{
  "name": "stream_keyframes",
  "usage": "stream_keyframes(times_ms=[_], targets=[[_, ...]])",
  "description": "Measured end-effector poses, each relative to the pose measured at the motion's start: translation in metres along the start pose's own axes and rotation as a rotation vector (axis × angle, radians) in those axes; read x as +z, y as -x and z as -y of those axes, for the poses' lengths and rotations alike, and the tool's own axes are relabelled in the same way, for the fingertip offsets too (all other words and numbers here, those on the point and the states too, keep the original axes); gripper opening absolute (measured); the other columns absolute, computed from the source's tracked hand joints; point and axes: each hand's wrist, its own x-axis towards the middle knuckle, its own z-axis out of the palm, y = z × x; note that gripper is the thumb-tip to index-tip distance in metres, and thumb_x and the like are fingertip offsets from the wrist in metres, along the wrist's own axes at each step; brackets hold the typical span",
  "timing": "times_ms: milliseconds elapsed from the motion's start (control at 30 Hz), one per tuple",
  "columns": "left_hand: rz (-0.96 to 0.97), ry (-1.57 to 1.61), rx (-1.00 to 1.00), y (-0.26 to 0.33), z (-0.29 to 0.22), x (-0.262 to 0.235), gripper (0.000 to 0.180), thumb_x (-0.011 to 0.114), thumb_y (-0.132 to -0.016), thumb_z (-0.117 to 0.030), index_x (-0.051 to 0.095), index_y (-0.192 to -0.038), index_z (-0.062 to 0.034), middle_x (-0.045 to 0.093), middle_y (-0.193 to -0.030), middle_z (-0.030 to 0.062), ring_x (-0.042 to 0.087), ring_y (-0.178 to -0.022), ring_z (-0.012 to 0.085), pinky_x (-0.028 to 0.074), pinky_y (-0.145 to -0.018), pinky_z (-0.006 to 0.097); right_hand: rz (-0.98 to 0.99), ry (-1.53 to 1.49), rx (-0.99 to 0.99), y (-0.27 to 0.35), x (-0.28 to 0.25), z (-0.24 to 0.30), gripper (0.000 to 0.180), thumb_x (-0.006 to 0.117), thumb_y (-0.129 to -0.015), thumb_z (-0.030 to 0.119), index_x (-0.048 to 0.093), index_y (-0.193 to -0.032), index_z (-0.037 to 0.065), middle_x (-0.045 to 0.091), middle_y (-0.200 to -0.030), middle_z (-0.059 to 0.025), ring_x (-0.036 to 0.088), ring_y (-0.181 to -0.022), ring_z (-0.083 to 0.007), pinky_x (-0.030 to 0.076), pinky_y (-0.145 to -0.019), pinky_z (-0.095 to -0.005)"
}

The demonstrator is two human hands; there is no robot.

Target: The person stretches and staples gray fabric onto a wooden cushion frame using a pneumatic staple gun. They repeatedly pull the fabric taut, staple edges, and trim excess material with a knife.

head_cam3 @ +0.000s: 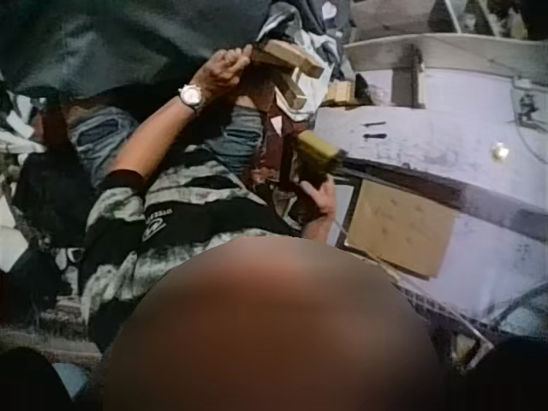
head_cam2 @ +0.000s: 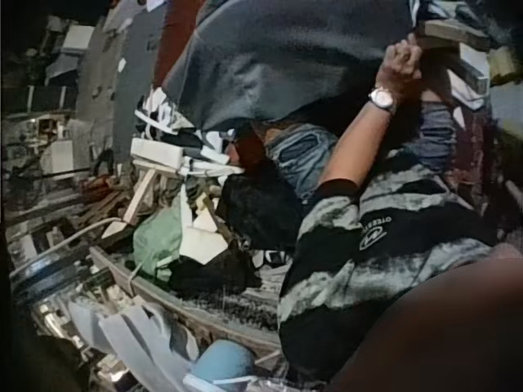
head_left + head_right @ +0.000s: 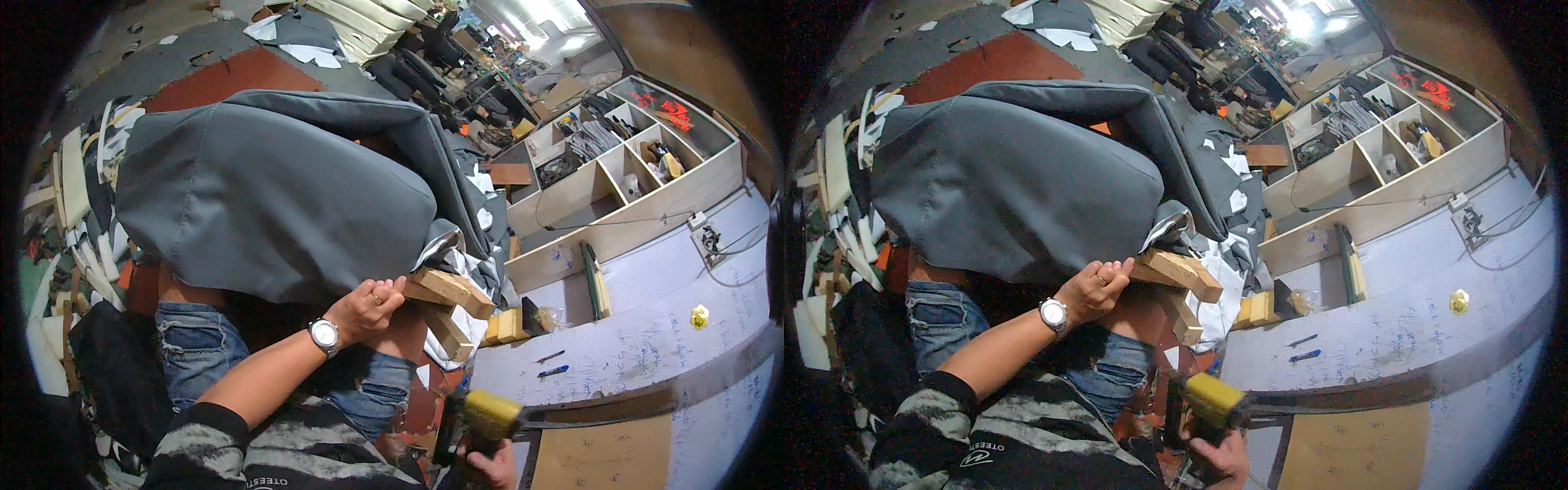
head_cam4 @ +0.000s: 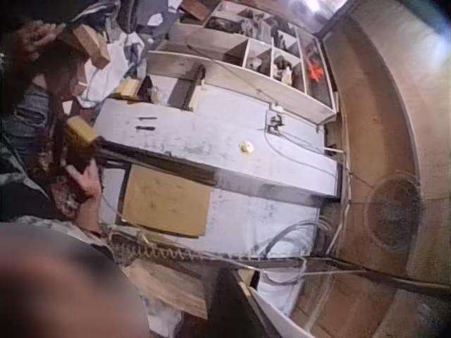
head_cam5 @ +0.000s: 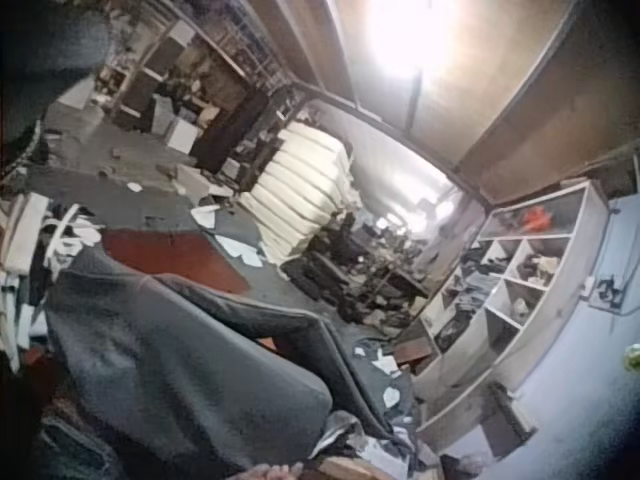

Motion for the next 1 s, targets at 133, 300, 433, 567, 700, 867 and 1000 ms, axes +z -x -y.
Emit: stream_keyframes(times_ms=[133, 300, 433, 567, 700, 867, 1000], targets=[[-0.011, 0.008, 0.006, 0.006, -0.002, -0.003, 0.052, 0.063, -0.084, -0.017, 0.068, -0.128, 0.0099, 0.06, -0.106, 0.0074, 0.061, -0.104, 0.0208, 0.054, -0.087, 0.034, -0.106, -0.204, -0.104, -0.058, 0.055, 0.032, 0.046, 0.08, -0.086, 0.007, 0.064, -0.129, -0.003, 0.073, -0.107, -0.0094, 0.069, -0.091, -0.0193, 0.056, -0.083, -0.0351], [-0.123, -0.055, 0.016, -0.006, 0.001, 0.0, 0.045, 0.062, -0.083, -0.015, 0.072, -0.12, 0.0083, 0.062, -0.107, 0.0075, 0.06, -0.105, 0.0208, 0.053, -0.085, 0.032, -0.081, 0.121, -0.194, -0.143, 0.095, 0.069, 0.037, 0.075, -0.09, 0.008, 0.067, -0.125, -0.002, 0.072, -0.11, -0.0053, 0.066, -0.096, -0.0154, 0.054, -0.088, -0.0329], [-0.102, 0.065, 0.02, 0.003, 0.001, 0.0, 0.041, 0.062, -0.082, -0.018, 0.075, -0.111, 0.0076, 0.063, -0.108, 0.0089, 0.06, -0.105, 0.022, 0.053, -0.086, 0.033, -0.049, 0.193, -0.191, -0.165, 0.097, 0.082, 0.035, 0.072, -0.089, 0.006, 0.068, -0.123, -0.002, 0.073, -0.109, -0.0058, 0.066, -0.097, -0.0149, 0.054, -0.089, -0.0331], [-0.093, 0.165, 0.02, 0.006, 0.002, 0.004, 0.041, 0.062, -0.081, -0.024, 0.075, -0.103, 0.0069, 0.065, -0.111, 0.0112, 0.061, -0.105, 0.0247, 0.054, -0.088, 0.036, -0.004, 0.275, -0.1, -0.174, 0.093, 0.083, 0.035, 0.072, -0.088, 0.005, 0.068, -0.122, -0.003, 0.073, -0.11, -0.0082, 0.067, -0.098, -0.0159, 0.055, -0.089, -0.0343], [-0.127, 0.205, 0.029, 0.009, 0.001, 0.006, 0.041, 0.063, -0.078, -0.025, 0.075, -0.102, 0.0066, 0.064, -0.108, 0.0105, 0.062, -0.107, 0.0253, 0.054, -0.089, 0.036, -0.08, 0.29, -0.217, -0.185, 0.105, 0.064, 0.031, 0.072, -0.087, 0.005, 0.069, -0.117, -0.003, 0.075, -0.106, -0.0103, 0.069, -0.094, -0.0177, 0.056, -0.088, -0.0358], [-0.15, 0.198, 0.04, 0.011, 0.002, 0.007, 0.036, 0.069, -0.068, -0.017, 0.077, -0.096, 0.0052, 0.064, -0.105, 0.0071, 0.063, -0.101, 0.0206, 0.055, -0.084, 0.033, -0.064, 0.339, -0.215, -0.181, 0.104, 0.053, 0.035, 0.066, -0.086, 0.004, 0.065, -0.12, -0.003, 0.068, -0.096, -0.0024, 0.062, -0.08, -0.0127, 0.051, -0.069, -0.0303], [-0.204, 0.275, 0.018, 0.012, 0.007, 0.007, 0.027, 0.073, -0.075, -0.013, 0.076, -0.097, 0.002, 0.063, -0.102, 0.0053, 0.063, -0.096, 0.019, 0.055, -0.081, 0.032, -0.071, 0.412, -0.243, -0.172, 0.104, 0.054, 0.036, 0.07, -0.085, 0.007, 0.065, -0.119, -0.004, 0.07, -0.099, -0.0061, 0.064, -0.082, -0.0142, 0.053, -0.071, -0.0317]])
